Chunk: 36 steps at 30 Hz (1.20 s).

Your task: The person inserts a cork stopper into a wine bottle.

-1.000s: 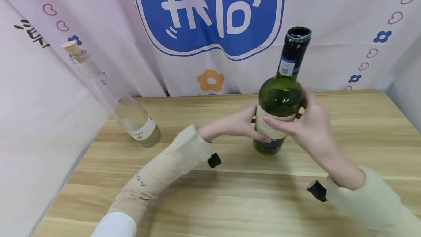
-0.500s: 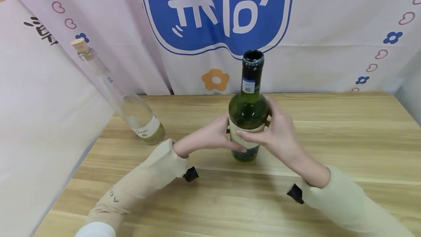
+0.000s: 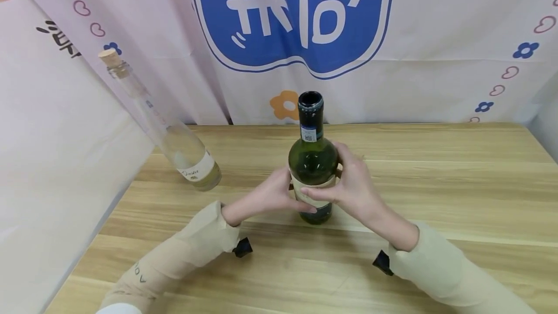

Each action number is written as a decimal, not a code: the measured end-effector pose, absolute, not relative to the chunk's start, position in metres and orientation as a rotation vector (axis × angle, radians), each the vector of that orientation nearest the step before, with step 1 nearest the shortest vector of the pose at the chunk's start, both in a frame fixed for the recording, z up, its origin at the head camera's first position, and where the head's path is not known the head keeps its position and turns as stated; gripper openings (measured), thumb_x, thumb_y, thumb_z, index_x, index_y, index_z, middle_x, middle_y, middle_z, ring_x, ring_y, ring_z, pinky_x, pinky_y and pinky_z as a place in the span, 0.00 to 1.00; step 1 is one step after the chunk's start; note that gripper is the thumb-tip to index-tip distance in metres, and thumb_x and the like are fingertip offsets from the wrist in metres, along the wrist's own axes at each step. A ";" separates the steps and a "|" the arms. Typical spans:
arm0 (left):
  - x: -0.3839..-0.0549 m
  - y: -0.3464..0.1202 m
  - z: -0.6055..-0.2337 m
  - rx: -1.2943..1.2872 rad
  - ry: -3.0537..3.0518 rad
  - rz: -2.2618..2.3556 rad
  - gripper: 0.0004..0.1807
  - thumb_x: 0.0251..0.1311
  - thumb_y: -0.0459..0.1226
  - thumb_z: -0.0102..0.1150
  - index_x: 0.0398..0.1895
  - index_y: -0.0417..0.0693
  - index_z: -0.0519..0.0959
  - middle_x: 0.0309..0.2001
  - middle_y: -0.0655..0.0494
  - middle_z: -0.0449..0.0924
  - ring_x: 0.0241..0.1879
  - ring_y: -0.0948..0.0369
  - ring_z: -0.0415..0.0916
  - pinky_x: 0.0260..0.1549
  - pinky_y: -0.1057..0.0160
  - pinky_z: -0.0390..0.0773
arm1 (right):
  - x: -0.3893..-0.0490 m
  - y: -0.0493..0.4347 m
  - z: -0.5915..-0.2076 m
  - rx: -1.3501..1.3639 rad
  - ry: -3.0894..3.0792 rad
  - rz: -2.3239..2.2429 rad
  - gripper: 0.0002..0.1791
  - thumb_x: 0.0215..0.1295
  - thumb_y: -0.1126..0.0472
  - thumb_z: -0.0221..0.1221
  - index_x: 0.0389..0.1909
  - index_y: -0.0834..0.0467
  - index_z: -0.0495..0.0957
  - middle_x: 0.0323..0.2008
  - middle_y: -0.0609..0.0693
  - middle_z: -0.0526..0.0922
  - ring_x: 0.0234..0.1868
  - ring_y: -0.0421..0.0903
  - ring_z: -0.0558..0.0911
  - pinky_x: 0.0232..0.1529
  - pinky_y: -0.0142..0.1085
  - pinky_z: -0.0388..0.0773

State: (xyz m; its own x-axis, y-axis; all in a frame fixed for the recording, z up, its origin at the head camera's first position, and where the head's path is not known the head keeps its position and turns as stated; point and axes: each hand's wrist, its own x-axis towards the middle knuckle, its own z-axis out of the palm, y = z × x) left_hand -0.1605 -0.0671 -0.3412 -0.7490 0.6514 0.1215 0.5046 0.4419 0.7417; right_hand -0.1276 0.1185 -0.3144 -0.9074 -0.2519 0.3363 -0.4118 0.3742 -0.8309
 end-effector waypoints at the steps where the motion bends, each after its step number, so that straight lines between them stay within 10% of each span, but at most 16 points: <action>1: -0.160 -0.068 -0.342 1.006 2.499 1.213 0.52 0.36 0.38 0.75 0.64 0.43 0.51 0.54 0.50 0.70 0.52 0.61 0.70 0.47 0.70 0.71 | -0.128 0.118 -0.315 0.607 -2.478 1.571 0.45 0.38 0.63 0.74 0.60 0.61 0.62 0.51 0.58 0.74 0.51 0.53 0.74 0.49 0.51 0.73; 9: -0.157 -0.070 -0.345 0.944 2.461 1.285 0.52 0.36 0.38 0.75 0.64 0.45 0.52 0.55 0.51 0.70 0.52 0.61 0.70 0.45 0.70 0.72 | -0.135 0.126 -0.308 0.781 -2.545 1.618 0.43 0.45 0.63 0.70 0.62 0.65 0.59 0.56 0.62 0.69 0.56 0.58 0.70 0.55 0.52 0.67; 16: -0.158 -0.068 -0.340 0.930 2.415 1.400 0.55 0.35 0.40 0.76 0.66 0.56 0.50 0.55 0.58 0.70 0.52 0.65 0.69 0.47 0.67 0.72 | -0.163 0.155 -0.292 1.047 -2.586 1.514 0.22 0.71 0.64 0.42 0.61 0.71 0.59 0.57 0.69 0.67 0.56 0.63 0.68 0.54 0.50 0.67; 36: -0.158 -0.066 -0.340 0.921 2.452 1.427 0.53 0.35 0.38 0.76 0.65 0.55 0.51 0.54 0.58 0.71 0.54 0.65 0.67 0.54 0.62 0.67 | -0.246 0.184 -0.351 0.690 -3.113 0.965 0.28 0.60 0.58 0.57 0.51 0.78 0.67 0.49 0.74 0.72 0.49 0.66 0.73 0.50 0.54 0.70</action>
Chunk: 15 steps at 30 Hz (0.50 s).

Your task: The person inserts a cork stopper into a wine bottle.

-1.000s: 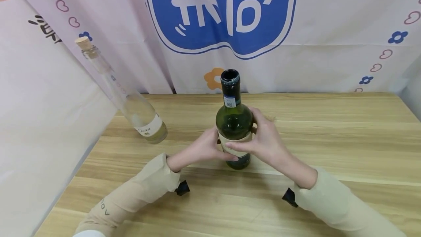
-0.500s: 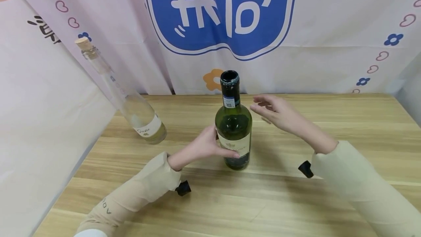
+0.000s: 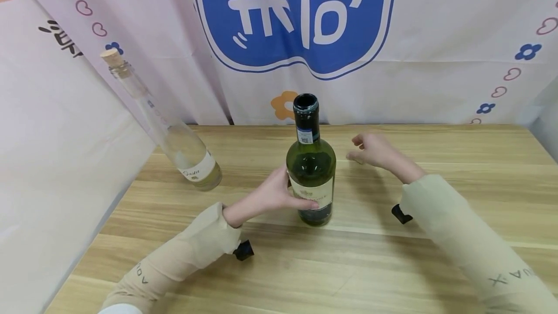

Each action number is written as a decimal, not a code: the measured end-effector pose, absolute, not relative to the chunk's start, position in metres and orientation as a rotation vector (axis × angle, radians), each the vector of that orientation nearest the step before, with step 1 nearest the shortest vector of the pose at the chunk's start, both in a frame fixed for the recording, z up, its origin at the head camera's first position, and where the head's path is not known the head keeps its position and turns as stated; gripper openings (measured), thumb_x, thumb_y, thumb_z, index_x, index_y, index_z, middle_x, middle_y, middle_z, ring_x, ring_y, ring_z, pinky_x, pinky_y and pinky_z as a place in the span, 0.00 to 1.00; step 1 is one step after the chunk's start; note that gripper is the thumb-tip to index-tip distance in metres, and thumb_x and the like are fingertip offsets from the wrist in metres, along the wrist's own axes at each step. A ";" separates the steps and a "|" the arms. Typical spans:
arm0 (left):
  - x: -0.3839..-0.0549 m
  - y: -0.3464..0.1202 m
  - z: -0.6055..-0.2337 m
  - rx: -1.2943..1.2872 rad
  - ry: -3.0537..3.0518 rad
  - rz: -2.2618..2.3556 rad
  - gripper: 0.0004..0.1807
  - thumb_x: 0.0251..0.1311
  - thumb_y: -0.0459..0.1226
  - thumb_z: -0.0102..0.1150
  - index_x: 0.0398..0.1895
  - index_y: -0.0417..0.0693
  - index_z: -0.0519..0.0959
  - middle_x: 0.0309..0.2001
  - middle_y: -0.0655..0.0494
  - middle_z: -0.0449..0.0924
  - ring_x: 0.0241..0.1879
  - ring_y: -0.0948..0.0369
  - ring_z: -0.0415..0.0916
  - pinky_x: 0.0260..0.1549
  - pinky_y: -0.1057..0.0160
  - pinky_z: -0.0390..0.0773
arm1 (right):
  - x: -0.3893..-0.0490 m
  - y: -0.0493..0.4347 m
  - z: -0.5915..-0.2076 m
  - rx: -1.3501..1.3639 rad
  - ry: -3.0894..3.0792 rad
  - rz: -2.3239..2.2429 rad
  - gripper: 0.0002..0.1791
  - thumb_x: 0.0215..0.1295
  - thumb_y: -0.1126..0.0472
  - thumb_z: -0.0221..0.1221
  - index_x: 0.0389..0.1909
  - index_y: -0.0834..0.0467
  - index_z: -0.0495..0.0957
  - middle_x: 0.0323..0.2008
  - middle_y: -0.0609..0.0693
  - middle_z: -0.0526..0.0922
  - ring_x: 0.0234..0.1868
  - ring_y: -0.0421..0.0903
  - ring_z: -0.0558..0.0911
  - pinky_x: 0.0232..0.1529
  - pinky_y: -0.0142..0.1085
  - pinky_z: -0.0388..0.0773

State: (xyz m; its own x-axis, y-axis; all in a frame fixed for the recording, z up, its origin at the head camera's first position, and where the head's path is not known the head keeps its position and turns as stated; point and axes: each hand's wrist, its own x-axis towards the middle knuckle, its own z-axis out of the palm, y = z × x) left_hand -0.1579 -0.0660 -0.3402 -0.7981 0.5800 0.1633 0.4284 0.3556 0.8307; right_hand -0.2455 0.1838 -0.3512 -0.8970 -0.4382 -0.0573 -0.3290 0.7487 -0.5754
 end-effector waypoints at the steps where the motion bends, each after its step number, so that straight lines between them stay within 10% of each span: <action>1: -0.158 -0.066 -0.340 0.925 2.454 1.427 0.53 0.35 0.38 0.76 0.65 0.55 0.51 0.54 0.58 0.71 0.54 0.64 0.67 0.54 0.62 0.67 | -0.247 0.185 -0.354 -0.606 2.754 -0.829 0.29 0.60 0.57 0.57 0.50 0.78 0.67 0.48 0.74 0.72 0.49 0.66 0.73 0.49 0.53 0.70; 15: -0.157 -0.066 -0.341 0.936 2.437 1.428 0.53 0.36 0.37 0.75 0.65 0.54 0.50 0.55 0.57 0.70 0.55 0.64 0.66 0.54 0.62 0.66 | -0.255 0.182 -0.380 -0.485 2.821 -0.755 0.22 0.52 0.62 0.56 0.42 0.77 0.70 0.36 0.68 0.75 0.40 0.60 0.74 0.45 0.51 0.70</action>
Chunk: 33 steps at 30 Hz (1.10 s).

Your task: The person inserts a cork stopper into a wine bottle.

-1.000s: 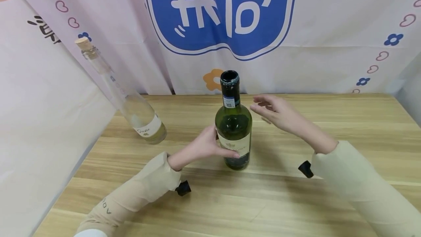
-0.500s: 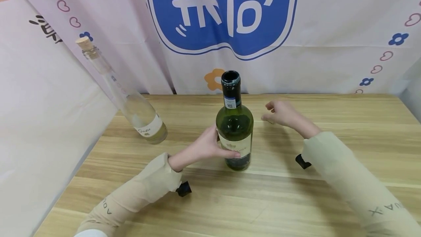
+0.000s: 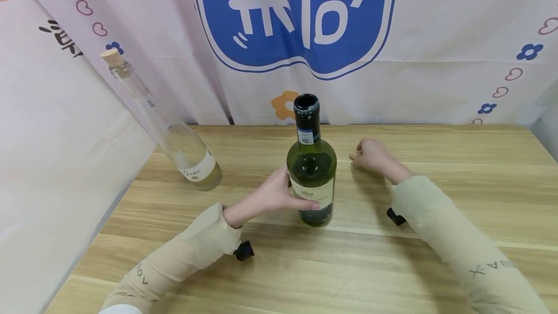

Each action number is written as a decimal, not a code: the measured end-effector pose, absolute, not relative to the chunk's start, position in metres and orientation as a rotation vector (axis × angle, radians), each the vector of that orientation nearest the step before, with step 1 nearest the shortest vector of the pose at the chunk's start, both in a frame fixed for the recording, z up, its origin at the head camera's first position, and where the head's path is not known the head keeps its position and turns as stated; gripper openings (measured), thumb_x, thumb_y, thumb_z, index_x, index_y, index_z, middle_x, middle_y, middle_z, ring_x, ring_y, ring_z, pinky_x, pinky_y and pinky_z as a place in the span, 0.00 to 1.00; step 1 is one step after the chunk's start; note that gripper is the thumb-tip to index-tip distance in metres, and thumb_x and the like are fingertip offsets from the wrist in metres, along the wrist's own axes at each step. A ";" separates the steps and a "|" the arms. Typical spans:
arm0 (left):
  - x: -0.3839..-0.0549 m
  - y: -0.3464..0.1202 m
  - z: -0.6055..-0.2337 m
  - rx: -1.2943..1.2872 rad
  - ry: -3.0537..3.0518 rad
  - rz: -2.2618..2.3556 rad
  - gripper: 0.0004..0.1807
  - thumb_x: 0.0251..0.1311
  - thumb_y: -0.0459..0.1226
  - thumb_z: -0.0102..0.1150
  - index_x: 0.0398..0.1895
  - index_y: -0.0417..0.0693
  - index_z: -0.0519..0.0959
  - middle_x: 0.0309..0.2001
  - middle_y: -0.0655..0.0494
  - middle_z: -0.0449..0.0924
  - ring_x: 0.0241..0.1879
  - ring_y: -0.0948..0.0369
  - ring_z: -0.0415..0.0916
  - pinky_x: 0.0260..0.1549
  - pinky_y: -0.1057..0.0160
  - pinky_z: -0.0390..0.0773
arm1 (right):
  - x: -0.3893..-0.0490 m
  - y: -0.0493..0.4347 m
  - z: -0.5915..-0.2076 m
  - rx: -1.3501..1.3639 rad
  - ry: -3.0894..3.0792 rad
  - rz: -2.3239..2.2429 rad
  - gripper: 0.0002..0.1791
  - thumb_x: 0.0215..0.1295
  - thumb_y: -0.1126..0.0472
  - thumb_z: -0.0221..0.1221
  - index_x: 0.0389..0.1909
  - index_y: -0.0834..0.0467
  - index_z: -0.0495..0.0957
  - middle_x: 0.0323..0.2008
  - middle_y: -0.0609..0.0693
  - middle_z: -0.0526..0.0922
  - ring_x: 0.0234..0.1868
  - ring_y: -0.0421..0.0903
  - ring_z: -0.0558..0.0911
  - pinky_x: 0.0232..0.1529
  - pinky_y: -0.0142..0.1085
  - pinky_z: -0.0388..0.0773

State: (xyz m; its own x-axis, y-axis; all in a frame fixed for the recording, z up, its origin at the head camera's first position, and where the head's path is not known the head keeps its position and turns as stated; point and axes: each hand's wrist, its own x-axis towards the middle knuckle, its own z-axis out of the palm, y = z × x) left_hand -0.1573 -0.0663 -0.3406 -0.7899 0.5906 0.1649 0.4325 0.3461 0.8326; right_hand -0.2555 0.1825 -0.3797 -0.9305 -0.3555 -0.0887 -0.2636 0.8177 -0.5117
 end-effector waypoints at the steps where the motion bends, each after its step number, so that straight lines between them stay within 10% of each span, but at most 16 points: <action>1: -0.157 -0.066 -0.341 0.934 2.434 1.429 0.53 0.36 0.37 0.75 0.65 0.54 0.50 0.55 0.57 0.70 0.55 0.65 0.67 0.54 0.62 0.66 | -0.256 0.182 -0.381 -0.485 2.826 -0.762 0.21 0.51 0.63 0.56 0.41 0.76 0.70 0.35 0.66 0.75 0.39 0.59 0.74 0.44 0.50 0.70; 27: -0.157 -0.065 -0.342 0.904 2.432 1.441 0.54 0.36 0.38 0.75 0.66 0.57 0.49 0.55 0.58 0.70 0.55 0.64 0.67 0.54 0.62 0.67 | -0.231 0.180 -0.262 -0.516 2.930 -0.904 0.16 0.60 0.64 0.53 0.46 0.71 0.74 0.30 0.59 0.72 0.34 0.53 0.70 0.31 0.41 0.66; 33: -0.157 -0.065 -0.341 0.901 2.439 1.435 0.54 0.36 0.38 0.75 0.66 0.56 0.50 0.55 0.58 0.71 0.54 0.64 0.67 0.54 0.62 0.67 | -0.220 0.177 -0.236 -0.560 2.994 -1.035 0.16 0.59 0.68 0.55 0.47 0.70 0.72 0.37 0.64 0.75 0.41 0.57 0.74 0.29 0.24 0.67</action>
State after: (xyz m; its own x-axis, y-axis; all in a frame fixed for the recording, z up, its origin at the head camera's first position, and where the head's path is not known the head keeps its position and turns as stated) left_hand -0.1568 -0.0651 -0.3411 -0.8025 0.5774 0.1504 0.4120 0.3539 0.8396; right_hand -0.2199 0.1767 -0.2357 -0.9367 -0.2992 0.1817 -0.3475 0.7326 -0.5853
